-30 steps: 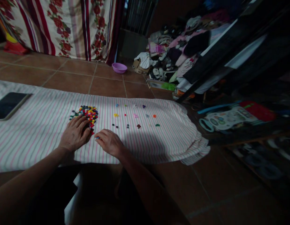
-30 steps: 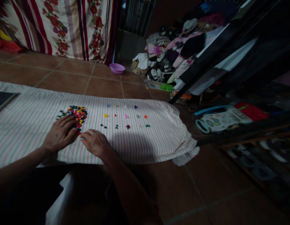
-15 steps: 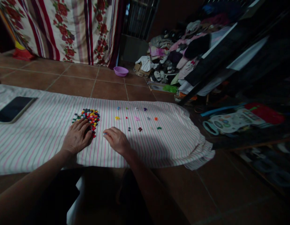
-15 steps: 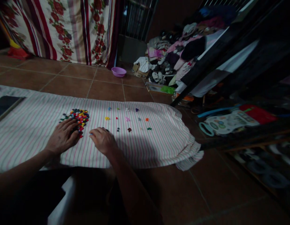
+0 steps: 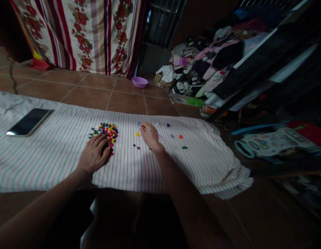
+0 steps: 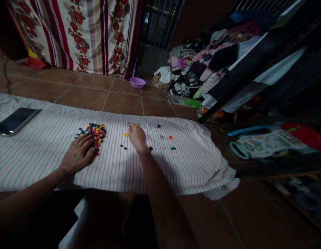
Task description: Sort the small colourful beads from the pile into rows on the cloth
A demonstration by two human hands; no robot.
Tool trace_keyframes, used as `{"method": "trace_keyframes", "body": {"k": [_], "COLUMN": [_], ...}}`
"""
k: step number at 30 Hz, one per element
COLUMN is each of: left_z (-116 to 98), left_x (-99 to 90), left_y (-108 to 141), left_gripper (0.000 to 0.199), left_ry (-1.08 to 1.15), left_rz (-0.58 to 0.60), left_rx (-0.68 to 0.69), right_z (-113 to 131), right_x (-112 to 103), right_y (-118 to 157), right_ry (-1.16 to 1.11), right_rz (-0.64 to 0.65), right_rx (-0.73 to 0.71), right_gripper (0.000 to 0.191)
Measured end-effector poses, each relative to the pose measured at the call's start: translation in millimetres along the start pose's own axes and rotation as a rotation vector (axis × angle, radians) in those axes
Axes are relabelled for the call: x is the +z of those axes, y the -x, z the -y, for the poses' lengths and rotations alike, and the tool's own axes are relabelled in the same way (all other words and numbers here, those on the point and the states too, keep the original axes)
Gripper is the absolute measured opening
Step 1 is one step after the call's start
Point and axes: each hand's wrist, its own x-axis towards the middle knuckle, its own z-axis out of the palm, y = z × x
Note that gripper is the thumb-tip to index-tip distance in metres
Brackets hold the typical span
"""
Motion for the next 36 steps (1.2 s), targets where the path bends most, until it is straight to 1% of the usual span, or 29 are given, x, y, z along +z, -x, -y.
{"method": "trace_keyframes", "body": {"k": [4, 11, 18, 23, 25, 27, 29, 31, 34, 36], "left_z": [-1, -3, -3, -3, -3, -2, -1, 1, 5, 7], "left_x": [0.1, -0.1, -0.2, 0.2, 0.2, 0.5, 1.8, 4.3, 9.1, 11.1], "left_y": [0, -2, -2, -3, -3, -3, -2, -1, 3, 4], "left_gripper": [0.04, 0.037, 0.037, 0.037, 0.037, 0.038, 0.038, 0.04, 0.043, 0.043], "left_ry": [-0.016, -0.042, -0.037, -0.06, -0.064, -0.052, -0.029, -0.004, 0.025, 0.035], "left_rz": [0.0, -0.003, 0.004, -0.002, -0.001, 0.0, -0.009, -0.033, -0.076, -0.095], "left_rx": [0.0, -0.017, -0.019, -0.001, 0.007, 0.008, 0.005, 0.015, 0.046, 0.061], "right_z": [-1, -3, 0, 8, 16, 30, 48, 69, 97, 106], "right_x": [6, 20, 28, 22, 19, 20, 25, 34, 44, 47], "right_y": [-18, -39, -46, -43, -35, -23, -6, 17, 55, 79], "right_ry": [0.086, 0.185, 0.223, 0.233, 0.196, 0.1, -0.027, -0.105, -0.094, -0.049], "right_rz": [0.058, 0.094, 0.128, 0.137, 0.103, 0.061, 0.049, 0.063, 0.085, 0.147], "right_rx": [0.085, 0.11, 0.153, 0.182, 0.136, 0.035, -0.066, -0.092, -0.093, -0.139], "right_gripper": [0.023, 0.021, 0.024, 0.031, 0.031, 0.032, 0.035, 0.036, 0.042, 0.049]}}
